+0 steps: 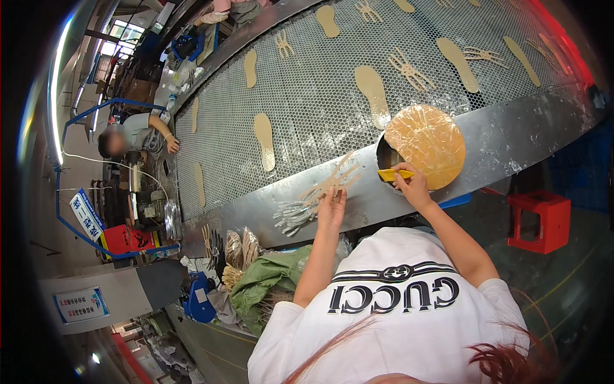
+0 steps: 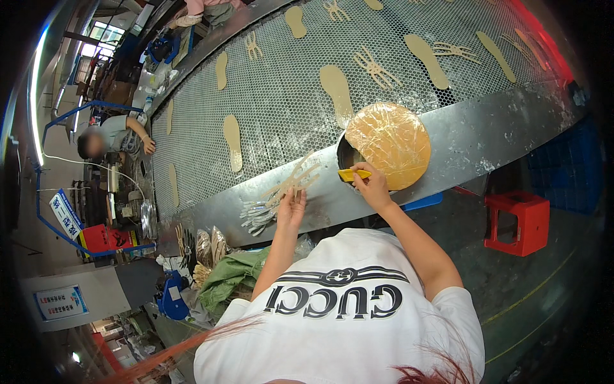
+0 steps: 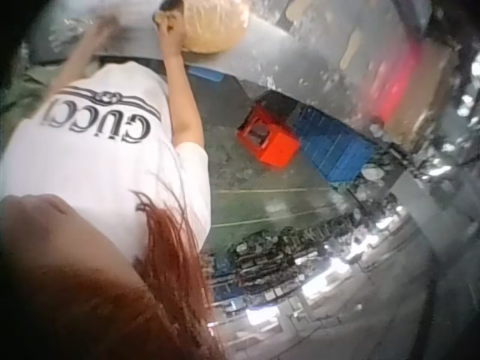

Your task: The person applies adhesive to shoe straps using a scraper and places the straps onto a conveyor belt next to shoe insoles.

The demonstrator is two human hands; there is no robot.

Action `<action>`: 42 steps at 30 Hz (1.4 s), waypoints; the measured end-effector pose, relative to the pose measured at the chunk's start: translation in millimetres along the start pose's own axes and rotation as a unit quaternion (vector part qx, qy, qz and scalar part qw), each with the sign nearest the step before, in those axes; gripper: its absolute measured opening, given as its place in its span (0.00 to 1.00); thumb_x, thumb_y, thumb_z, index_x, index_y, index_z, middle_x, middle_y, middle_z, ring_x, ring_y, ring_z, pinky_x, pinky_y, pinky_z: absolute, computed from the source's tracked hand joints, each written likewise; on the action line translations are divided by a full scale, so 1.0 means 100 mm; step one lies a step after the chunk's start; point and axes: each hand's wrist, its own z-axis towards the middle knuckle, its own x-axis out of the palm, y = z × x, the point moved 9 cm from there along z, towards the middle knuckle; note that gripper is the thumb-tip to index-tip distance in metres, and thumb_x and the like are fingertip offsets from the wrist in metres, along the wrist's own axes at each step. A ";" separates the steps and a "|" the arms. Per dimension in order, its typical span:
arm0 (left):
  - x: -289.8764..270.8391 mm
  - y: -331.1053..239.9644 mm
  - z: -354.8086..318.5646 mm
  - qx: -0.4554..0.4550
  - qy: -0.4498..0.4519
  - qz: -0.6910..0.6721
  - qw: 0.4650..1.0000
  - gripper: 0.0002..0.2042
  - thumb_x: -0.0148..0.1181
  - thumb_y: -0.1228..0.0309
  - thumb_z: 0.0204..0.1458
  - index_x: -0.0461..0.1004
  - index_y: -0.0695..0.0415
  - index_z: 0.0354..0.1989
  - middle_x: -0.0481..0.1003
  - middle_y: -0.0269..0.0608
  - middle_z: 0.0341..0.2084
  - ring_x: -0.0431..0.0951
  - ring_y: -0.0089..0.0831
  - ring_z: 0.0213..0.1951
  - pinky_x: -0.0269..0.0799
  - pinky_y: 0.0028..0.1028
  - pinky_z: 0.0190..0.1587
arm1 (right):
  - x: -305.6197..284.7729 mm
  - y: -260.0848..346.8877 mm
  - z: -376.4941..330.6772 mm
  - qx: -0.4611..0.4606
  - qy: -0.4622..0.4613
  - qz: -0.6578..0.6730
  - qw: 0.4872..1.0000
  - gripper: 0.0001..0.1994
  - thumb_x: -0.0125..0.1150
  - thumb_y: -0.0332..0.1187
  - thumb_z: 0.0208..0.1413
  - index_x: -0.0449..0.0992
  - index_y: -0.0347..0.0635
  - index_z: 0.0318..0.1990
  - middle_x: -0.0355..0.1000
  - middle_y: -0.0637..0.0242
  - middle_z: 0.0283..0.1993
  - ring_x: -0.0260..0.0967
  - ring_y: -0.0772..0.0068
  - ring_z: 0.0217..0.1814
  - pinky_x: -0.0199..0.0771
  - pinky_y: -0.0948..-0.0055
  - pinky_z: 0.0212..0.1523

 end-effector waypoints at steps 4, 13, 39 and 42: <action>0.01 0.08 0.10 -0.029 -0.014 -0.045 0.998 0.08 0.54 0.79 0.49 0.67 0.58 0.37 0.73 0.41 0.34 0.73 0.34 0.39 0.74 0.35 0.44 | -0.06 0.01 -0.04 0.024 -0.048 0.090 0.994 0.05 0.51 0.22 0.51 0.69 0.36 0.36 0.70 0.66 0.31 0.70 0.77 0.28 0.69 0.81 0.28; -0.08 0.50 0.18 -0.058 -0.067 -0.075 0.993 0.09 0.53 0.79 0.49 0.66 0.61 0.40 0.70 0.44 0.35 0.71 0.36 0.38 0.73 0.35 0.45 | -0.07 0.29 -0.11 -0.167 -0.047 -0.166 0.971 0.05 0.51 0.24 0.52 0.71 0.38 0.36 0.69 0.67 0.28 0.67 0.80 0.30 0.65 0.82 0.28; 0.06 0.25 0.11 0.017 -0.011 0.053 0.998 0.11 0.54 0.77 0.49 0.62 0.57 0.41 0.70 0.39 0.35 0.72 0.30 0.35 0.74 0.34 0.41 | 0.13 0.08 0.11 0.021 -0.011 0.006 1.000 0.06 0.51 0.24 0.53 0.70 0.40 0.39 0.67 0.70 0.27 0.66 0.83 0.22 0.64 0.85 0.21; -0.03 0.02 0.05 0.057 -0.059 0.016 0.997 0.09 0.54 0.75 0.50 0.64 0.57 0.38 0.70 0.37 0.31 0.72 0.28 0.32 0.74 0.31 0.35 | 0.06 0.00 0.11 -0.003 -0.001 0.038 0.999 0.06 0.50 0.25 0.54 0.69 0.39 0.39 0.67 0.69 0.28 0.64 0.83 0.21 0.63 0.85 0.20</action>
